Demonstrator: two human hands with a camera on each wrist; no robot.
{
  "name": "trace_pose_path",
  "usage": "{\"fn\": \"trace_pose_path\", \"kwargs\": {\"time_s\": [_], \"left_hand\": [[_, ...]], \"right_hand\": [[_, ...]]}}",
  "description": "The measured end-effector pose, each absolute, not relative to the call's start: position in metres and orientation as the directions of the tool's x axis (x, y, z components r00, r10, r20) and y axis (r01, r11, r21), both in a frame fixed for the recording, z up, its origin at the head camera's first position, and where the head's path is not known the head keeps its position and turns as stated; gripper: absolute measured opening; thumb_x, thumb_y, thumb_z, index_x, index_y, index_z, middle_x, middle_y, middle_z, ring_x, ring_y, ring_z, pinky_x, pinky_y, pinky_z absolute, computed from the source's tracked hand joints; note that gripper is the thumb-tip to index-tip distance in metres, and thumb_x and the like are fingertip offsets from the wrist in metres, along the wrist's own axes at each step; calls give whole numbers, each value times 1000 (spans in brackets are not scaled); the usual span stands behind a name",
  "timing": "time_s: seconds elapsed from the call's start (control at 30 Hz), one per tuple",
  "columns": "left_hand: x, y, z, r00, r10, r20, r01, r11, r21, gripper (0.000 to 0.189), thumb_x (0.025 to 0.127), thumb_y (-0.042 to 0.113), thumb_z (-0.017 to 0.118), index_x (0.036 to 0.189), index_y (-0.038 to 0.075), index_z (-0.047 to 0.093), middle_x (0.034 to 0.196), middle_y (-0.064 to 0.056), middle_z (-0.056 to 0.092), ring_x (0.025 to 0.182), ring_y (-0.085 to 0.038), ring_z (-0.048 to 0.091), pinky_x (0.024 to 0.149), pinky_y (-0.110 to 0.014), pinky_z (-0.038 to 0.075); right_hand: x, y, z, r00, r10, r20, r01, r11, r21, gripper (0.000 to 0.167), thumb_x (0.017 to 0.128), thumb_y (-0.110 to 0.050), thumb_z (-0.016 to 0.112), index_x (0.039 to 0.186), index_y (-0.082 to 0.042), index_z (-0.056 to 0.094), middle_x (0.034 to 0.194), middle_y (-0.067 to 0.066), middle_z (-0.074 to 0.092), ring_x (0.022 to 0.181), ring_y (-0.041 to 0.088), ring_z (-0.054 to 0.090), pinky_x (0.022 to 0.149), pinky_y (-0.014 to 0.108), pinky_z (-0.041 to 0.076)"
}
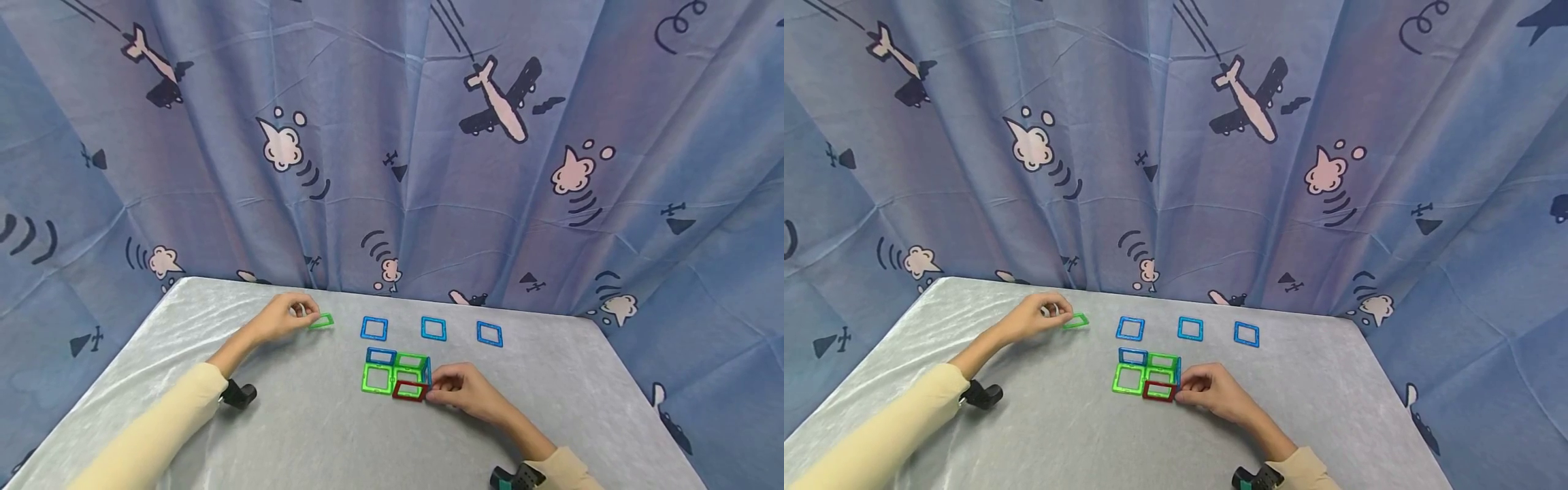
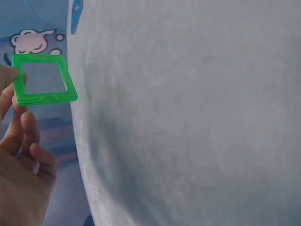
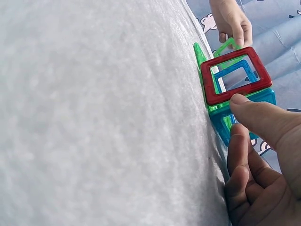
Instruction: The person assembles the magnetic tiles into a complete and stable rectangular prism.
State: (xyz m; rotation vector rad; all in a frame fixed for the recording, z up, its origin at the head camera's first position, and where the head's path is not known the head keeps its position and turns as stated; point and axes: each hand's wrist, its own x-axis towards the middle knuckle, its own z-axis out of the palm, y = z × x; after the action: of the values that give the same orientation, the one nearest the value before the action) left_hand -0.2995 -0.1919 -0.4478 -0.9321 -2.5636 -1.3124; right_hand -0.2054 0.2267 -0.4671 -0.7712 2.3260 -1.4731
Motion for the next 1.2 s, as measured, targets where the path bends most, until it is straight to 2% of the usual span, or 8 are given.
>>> {"fn": "trace_pose_path", "kwargs": {"time_s": [0.23, 0.53, 0.73, 0.93, 1.2], "left_hand": [[-292, -195, -441, -775, 497, 390, 602, 393, 696, 5, 96, 6, 72, 91, 6, 73, 87, 4, 68, 81, -17, 62, 75, -35, 52], [-274, -192, -432, -765, 525, 373, 602, 378, 703, 9, 95, 10, 74, 90, 18, 75, 81, 9, 66, 75, -13, 60, 65, -28, 47], [-266, -187, -432, -708, 547, 447, 670, 320, 669, 11, 92, 4, 75, 88, 14, 75, 78, 11, 65, 70, -11, 57, 59, -26, 46], [-257, -184, -431, -716, 559, 419, 652, 318, 689, 11, 93, 7, 75, 90, 18, 75, 79, 11, 65, 71, -12, 59, 59, -25, 46], [-249, -177, -432, -706, 575, 413, 653, 303, 694, 7, 94, 6, 75, 91, 12, 75, 82, 11, 66, 72, -11, 62, 60, -25, 47]], "right_hand": [[-205, 226, -466, -815, -577, 52, -296, 338, -893, 10, 91, -4, 76, 101, -2, 75, 85, 12, 68, 64, 8, 53, 53, 22, 46], [-205, 227, -467, -813, -580, 52, -293, 331, -897, 10, 91, -4, 76, 101, -3, 75, 84, 12, 67, 63, 7, 52, 52, 21, 45], [-205, 228, -468, -816, -576, 50, -294, 339, -894, 10, 91, -5, 77, 101, -2, 75, 83, 10, 67, 63, 7, 52, 52, 21, 44], [-205, 227, -467, -818, -573, 43, -289, 346, -893, 10, 91, -7, 77, 101, -3, 75, 83, 10, 67, 63, 7, 52, 52, 21, 44], [-205, 227, -467, -821, -569, 46, -289, 346, -893, 10, 91, -6, 77, 101, -3, 75, 84, 10, 67, 64, 7, 52, 52, 22, 45]]}}
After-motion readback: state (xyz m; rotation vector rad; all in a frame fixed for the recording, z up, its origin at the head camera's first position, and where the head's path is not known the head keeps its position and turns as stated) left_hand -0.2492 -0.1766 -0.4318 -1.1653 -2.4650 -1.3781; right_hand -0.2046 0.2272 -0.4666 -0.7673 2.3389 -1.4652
